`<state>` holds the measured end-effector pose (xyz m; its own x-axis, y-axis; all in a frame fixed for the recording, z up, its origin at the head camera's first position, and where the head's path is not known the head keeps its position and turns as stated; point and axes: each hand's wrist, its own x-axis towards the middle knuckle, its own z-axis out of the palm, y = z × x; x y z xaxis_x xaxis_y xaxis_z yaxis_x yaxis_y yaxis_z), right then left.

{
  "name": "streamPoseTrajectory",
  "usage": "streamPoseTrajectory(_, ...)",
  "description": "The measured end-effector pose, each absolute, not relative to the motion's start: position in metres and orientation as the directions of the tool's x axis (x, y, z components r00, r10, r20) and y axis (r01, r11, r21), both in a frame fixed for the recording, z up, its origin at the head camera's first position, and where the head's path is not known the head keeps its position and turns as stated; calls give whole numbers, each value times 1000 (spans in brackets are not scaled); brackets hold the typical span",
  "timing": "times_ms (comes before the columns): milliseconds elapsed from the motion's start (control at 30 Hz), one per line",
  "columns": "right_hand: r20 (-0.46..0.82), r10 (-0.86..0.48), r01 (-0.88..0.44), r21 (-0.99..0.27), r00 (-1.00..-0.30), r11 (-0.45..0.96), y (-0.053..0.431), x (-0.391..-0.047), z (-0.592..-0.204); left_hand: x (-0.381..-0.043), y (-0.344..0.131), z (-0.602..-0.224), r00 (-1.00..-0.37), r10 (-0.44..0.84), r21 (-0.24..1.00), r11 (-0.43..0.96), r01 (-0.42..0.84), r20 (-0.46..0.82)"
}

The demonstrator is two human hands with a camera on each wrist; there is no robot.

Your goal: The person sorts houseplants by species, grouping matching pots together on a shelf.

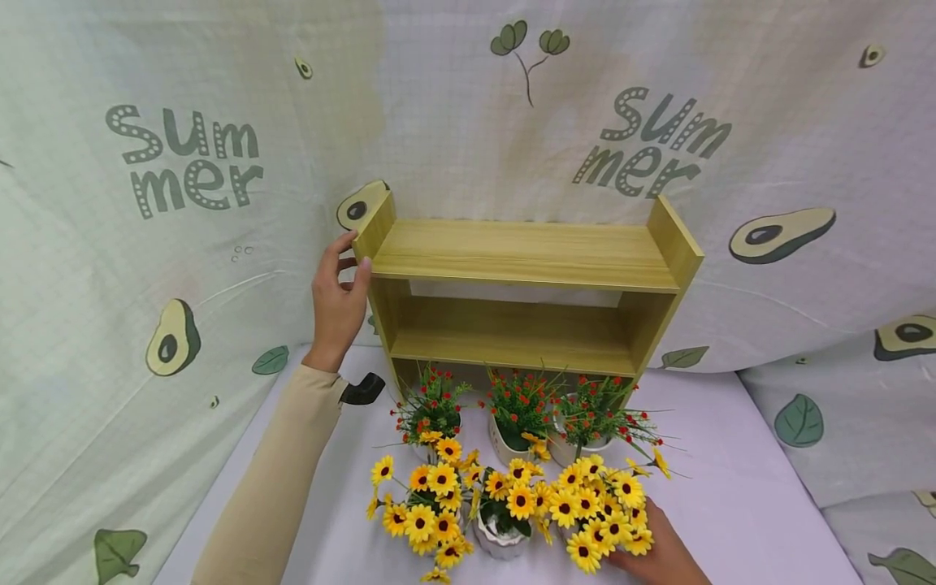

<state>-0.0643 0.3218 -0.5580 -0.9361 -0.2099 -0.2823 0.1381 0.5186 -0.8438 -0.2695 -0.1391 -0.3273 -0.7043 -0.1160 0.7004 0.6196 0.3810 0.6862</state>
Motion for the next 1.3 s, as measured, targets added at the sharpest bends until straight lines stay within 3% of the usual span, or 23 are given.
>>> streamPoseTrajectory(333, -342, -91, 243, -807, -935, 539, 314, -65, -557, -273, -139, -324, -672, -142, 658, 424, 622, 727)
streamPoseTrajectory(867, -156, -47, 81, -717, -987, 693, 305, -56, -540, -275, -140, -325, -634, -126, 614, 447, 650, 763)
streamPoseTrajectory(1067, -172, -27, 95, -663, -985, 742, 302, -50, -516, -274, -141, -326, -634, -139, 620, 448, 645, 760)
streamPoseTrajectory(1300, -105, -79, -5, -573, -991, 819, 305, -51, -480, -275, -141, -328, -637, -139, 620, 455, 639, 758)
